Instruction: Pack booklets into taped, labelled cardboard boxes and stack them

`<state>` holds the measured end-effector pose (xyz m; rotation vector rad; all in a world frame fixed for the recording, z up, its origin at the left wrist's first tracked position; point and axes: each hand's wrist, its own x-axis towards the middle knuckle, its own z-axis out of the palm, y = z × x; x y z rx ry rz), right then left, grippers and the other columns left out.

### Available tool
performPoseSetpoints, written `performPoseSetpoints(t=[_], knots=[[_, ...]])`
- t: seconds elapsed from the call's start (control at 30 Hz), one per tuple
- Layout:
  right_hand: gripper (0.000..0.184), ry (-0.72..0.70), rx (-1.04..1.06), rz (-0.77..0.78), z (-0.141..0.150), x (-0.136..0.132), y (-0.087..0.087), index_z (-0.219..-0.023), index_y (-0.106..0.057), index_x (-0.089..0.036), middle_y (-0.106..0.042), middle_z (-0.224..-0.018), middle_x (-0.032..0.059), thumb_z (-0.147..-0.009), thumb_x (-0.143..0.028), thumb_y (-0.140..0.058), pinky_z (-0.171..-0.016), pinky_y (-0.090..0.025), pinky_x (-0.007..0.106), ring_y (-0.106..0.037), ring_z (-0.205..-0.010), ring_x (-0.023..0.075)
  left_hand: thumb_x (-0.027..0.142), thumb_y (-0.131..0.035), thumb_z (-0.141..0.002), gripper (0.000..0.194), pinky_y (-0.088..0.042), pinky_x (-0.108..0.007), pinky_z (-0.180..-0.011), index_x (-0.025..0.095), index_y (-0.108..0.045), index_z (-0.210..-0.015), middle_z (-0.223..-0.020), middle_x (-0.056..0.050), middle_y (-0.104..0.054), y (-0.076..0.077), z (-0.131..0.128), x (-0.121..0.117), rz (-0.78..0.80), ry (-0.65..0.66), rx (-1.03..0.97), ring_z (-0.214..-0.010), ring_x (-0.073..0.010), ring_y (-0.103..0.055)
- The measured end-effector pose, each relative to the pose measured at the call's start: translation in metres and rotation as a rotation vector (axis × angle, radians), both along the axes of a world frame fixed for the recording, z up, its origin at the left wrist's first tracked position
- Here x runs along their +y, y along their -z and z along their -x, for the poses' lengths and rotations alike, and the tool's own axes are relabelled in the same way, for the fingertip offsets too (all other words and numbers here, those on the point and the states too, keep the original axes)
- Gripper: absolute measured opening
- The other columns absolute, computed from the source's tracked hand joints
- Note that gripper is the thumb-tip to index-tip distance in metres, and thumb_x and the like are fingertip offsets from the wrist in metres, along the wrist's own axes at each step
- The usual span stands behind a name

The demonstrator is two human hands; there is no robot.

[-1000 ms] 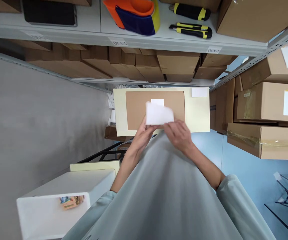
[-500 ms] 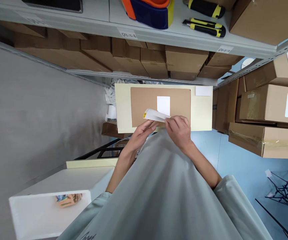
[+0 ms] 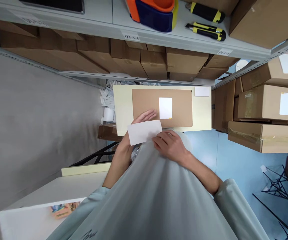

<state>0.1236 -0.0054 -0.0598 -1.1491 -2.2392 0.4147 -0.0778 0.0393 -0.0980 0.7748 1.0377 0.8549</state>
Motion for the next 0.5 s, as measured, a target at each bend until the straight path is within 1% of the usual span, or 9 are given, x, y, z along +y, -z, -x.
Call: performPoseSetpoints(t=[0.07, 0.13, 0.2, 0.27, 0.37, 0.43, 0.5], knots=[[0.018, 0.080, 0.074, 0.085, 0.002, 0.002, -0.004, -0.096, -0.073, -0.028, -0.077, -0.084, -0.0011, -0.101, -0.012, -0.067, -0.080, -0.060, 0.034, -0.071, -0.075, 0.0154, 0.056, -0.085, -0.085, 0.052, -0.050, -0.052, -0.124, 0.023, -0.080, -0.124, -0.152, -0.014, -0.070, -0.001, 0.004, 0.003, -0.008, -0.013, 0.061, -0.148, -0.0380, -0.060], [0.014, 0.189, 0.185, 0.202, -0.001, 0.011, -0.008, -0.096, -0.074, -0.027, -0.074, -0.081, -0.0011, -0.103, -0.017, -0.067, -0.077, -0.059, 0.035, -0.069, -0.071, 0.0157, 0.056, -0.085, -0.086, 0.041, -0.055, -0.049, -0.116, 0.022, -0.080, -0.108, -0.140, -0.013, -0.076, 0.001, 0.006, 0.004, -0.021, -0.029, 0.123, -0.136, -0.0349, -0.069], [0.012, 0.296, 0.301, 0.331, -0.006, 0.022, -0.012, -0.093, -0.074, -0.026, -0.072, -0.081, -0.0008, -0.103, -0.023, -0.068, -0.074, -0.058, 0.034, -0.066, -0.069, 0.0154, 0.059, -0.081, -0.089, 0.038, -0.059, -0.045, -0.110, 0.022, -0.078, -0.098, -0.129, -0.011, -0.079, 0.005, 0.005, 0.004, -0.050, -0.044, 0.174, -0.123, -0.0303, -0.074], [0.014, 0.393, 0.387, 0.455, -0.012, 0.032, -0.010, -0.088, -0.073, -0.025, -0.072, -0.083, 0.0000, -0.101, -0.030, -0.070, -0.073, -0.057, 0.033, -0.065, -0.069, 0.0155, 0.060, -0.077, -0.092, 0.038, -0.060, -0.041, -0.104, 0.022, -0.075, -0.094, -0.122, -0.010, -0.080, 0.011, 0.001, 0.004, -0.102, -0.048, 0.221, -0.116, -0.0268, -0.075], [0.018, 0.519, 0.447, 0.614, -0.023, 0.043, 0.001, -0.086, -0.074, -0.024, -0.074, -0.084, 0.0009, -0.095, -0.040, -0.074, -0.078, -0.057, 0.034, -0.065, -0.073, 0.0167, 0.055, -0.073, -0.096, 0.033, -0.061, -0.036, -0.099, 0.022, -0.074, -0.096, -0.118, -0.009, -0.078, 0.017, -0.009, 0.006, -0.204, -0.037, 0.321, -0.114, -0.0239, -0.074], [0.025, 0.587, 0.466, 0.689, -0.031, 0.048, 0.014, -0.085, -0.073, -0.024, -0.075, -0.085, 0.0021, -0.091, -0.048, -0.075, -0.082, -0.057, 0.035, -0.067, -0.077, 0.0182, 0.047, -0.069, -0.099, 0.026, -0.060, -0.035, -0.096, 0.022, -0.074, -0.096, -0.113, -0.008, -0.077, 0.020, -0.018, 0.008, -0.269, -0.024, 0.436, -0.110, -0.0219, -0.073], [0.032, 0.624, 0.466, 0.738, -0.038, 0.052, 0.030, -0.084, -0.072, -0.023, -0.077, -0.087, 0.0037, -0.089, -0.055, -0.075, -0.084, -0.057, 0.035, -0.068, -0.081, 0.0198, 0.040, -0.066, -0.101, 0.021, -0.059, -0.033, -0.092, 0.022, -0.073, -0.095, -0.105, -0.006, -0.076, 0.023, -0.027, 0.009, -0.298, -0.009, 0.568, -0.100, -0.0199, -0.072]])
